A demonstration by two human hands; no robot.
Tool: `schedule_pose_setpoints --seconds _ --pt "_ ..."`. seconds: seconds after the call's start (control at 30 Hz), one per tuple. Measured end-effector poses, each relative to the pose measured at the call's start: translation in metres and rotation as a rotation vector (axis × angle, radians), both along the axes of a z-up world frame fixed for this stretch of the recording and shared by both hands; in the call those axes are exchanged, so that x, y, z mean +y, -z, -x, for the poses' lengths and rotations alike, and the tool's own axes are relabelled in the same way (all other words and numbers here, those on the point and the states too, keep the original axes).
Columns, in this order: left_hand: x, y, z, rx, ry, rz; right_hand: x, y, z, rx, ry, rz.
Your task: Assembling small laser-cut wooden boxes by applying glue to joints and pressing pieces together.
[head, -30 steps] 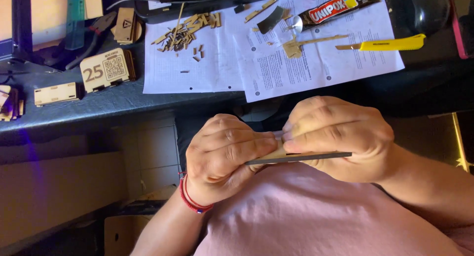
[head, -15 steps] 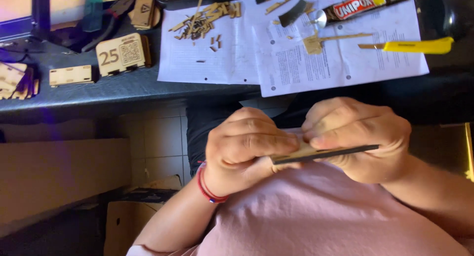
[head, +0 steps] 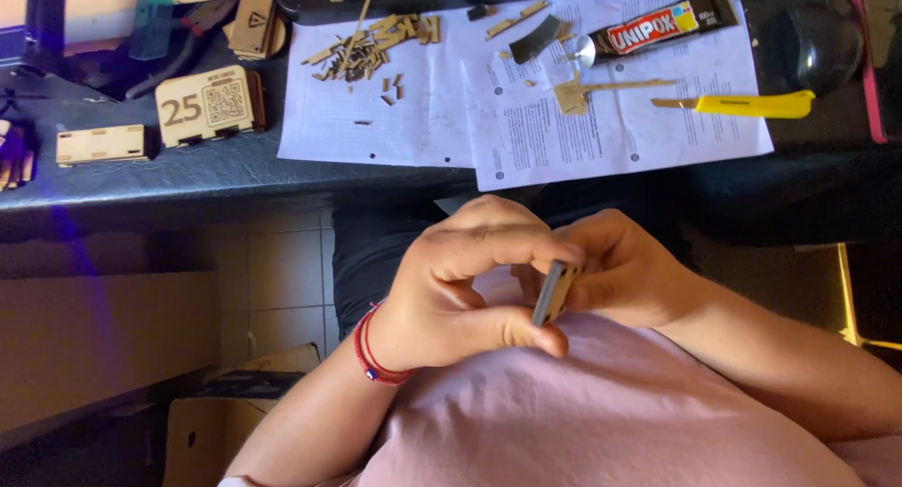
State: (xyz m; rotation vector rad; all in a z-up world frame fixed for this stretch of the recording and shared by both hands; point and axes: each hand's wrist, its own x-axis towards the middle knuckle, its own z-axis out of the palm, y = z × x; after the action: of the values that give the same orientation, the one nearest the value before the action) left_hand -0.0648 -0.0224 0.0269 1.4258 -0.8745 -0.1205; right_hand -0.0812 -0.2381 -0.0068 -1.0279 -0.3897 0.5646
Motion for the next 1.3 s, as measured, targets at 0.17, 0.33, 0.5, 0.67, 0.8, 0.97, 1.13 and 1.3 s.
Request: schedule_pose_setpoints --seconds 0.17,0.33,0.5,0.67,0.8,0.97,1.13,1.3 --pt "-0.003 -0.001 0.003 -0.056 -0.034 0.038 0.007 -0.01 -0.001 -0.016 0.008 -0.012" --pt "-0.003 0.0 0.005 -0.039 -0.027 0.03 0.008 -0.004 0.001 -0.023 0.063 0.014" --pt "-0.005 -0.001 0.0 0.025 0.033 0.071 0.004 -0.002 0.003 0.019 0.059 0.056" --pt "-0.005 0.003 0.0 0.092 -0.035 -0.016 0.013 -0.004 0.002 0.121 0.047 -0.136" --pt "-0.014 0.0 -0.003 0.156 -0.078 -0.047 0.003 0.02 0.014 0.407 0.088 -0.308" --pt "-0.014 -0.002 0.0 0.469 0.017 0.091 0.009 0.011 0.013 0.288 0.076 -0.112" --pt "-0.008 -0.002 -0.003 0.496 -0.057 0.001 -0.014 0.012 0.01 -0.16 0.38 0.318" --pt "-0.01 -0.006 -0.001 0.613 -0.106 -0.056 -0.029 -0.025 -0.003 -1.158 0.346 0.903"
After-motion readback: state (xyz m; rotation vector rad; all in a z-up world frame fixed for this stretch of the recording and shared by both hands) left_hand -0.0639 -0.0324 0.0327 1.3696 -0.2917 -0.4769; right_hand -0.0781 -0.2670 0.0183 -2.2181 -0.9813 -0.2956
